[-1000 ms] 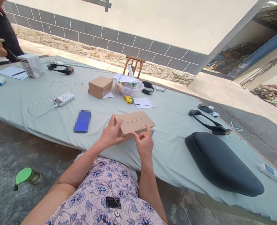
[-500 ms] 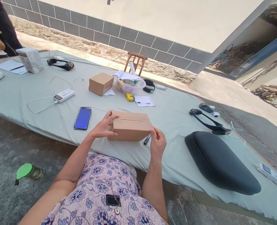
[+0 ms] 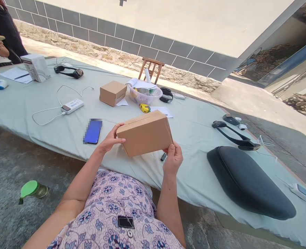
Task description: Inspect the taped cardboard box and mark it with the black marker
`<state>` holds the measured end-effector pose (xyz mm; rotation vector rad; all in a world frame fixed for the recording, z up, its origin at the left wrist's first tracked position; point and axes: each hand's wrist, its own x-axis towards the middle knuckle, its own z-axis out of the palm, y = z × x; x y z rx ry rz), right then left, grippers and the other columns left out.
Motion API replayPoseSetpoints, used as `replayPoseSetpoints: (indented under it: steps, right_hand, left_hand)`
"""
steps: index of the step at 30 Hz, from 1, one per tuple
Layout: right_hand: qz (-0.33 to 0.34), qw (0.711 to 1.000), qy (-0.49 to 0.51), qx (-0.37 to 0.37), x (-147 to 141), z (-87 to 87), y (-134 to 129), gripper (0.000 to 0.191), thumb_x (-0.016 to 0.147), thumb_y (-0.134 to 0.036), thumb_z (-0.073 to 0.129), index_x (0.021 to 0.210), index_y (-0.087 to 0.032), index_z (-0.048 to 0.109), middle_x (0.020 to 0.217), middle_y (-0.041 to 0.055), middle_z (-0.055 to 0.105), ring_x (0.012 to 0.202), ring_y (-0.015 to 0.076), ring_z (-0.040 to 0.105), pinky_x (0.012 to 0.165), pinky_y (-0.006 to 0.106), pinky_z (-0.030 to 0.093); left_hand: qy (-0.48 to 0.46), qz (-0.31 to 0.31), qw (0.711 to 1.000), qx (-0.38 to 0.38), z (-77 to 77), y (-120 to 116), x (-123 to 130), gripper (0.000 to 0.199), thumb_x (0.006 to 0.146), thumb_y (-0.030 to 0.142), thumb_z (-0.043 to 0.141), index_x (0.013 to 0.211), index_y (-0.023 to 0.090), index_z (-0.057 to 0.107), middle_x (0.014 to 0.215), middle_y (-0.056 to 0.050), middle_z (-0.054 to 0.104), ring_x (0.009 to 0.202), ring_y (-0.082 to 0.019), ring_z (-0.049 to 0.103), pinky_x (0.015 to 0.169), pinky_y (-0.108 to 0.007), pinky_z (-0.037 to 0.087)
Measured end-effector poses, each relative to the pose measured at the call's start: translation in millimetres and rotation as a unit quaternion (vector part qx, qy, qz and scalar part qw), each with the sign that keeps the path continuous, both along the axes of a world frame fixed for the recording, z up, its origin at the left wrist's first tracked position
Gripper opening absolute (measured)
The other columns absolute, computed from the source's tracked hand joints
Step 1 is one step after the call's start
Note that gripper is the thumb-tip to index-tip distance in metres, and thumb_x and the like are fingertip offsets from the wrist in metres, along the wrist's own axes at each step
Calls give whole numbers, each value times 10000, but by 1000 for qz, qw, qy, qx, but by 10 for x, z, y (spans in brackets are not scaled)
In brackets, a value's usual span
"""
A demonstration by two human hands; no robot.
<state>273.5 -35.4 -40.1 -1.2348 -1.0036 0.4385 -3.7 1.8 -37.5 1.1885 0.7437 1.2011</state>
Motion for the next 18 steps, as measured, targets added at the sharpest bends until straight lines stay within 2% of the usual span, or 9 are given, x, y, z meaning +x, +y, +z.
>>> replayPoseSetpoints:
  steps: [3,6,9,13,16,18]
  right_hand:
    - [-13,999,7,29,-12,126,-45,583,839,-601,607,1250,-189,627,943,39,657,859,172,628,758,324,559]
    - [9,1000,-5,3,-75,129,-45,816,781,-537,708,1475,-221,419,870,-14,580,802,146,613,785,316,553]
    - [31,997,-48,-49,-202,40,-30,940,765,-517,726,1549,-254,280,1060,41,593,849,157,631,785,329,560]
    - [95,982,-147,-78,-362,-70,-52,889,770,-562,719,1527,-306,330,1423,138,498,1102,245,624,862,416,575]
    - [147,964,-209,-73,-394,-96,-82,876,763,-605,728,1507,-298,384,1565,152,374,1361,313,477,974,475,553]
    - [165,956,-230,-71,-379,-100,-91,881,764,-617,730,1507,-287,392,1607,151,320,1453,324,379,1022,491,533]
  left_hand:
    - [-21,-31,997,-60,-50,-21,165,794,640,452,834,1342,278,507,1336,-86,578,1252,-311,534,888,-360,542]
    - [-41,-29,988,-143,-108,-36,337,691,697,530,791,1271,248,530,1319,-111,593,1200,-306,575,833,-390,583]
    - [-71,12,980,-186,-113,-61,473,659,695,535,804,1211,229,533,1310,-125,604,1153,-296,612,849,-431,598]
    - [-71,86,976,-187,-51,-92,520,648,715,557,789,1195,233,499,1361,-130,573,1147,-282,619,813,-397,606]
    - [-14,110,978,-175,-47,-86,465,624,775,635,711,1201,231,498,1376,-136,569,1114,-259,636,804,-370,599]
    - [63,129,982,-121,-74,-72,431,613,809,685,643,1180,211,528,1305,-142,614,1092,-252,642,833,-372,583]
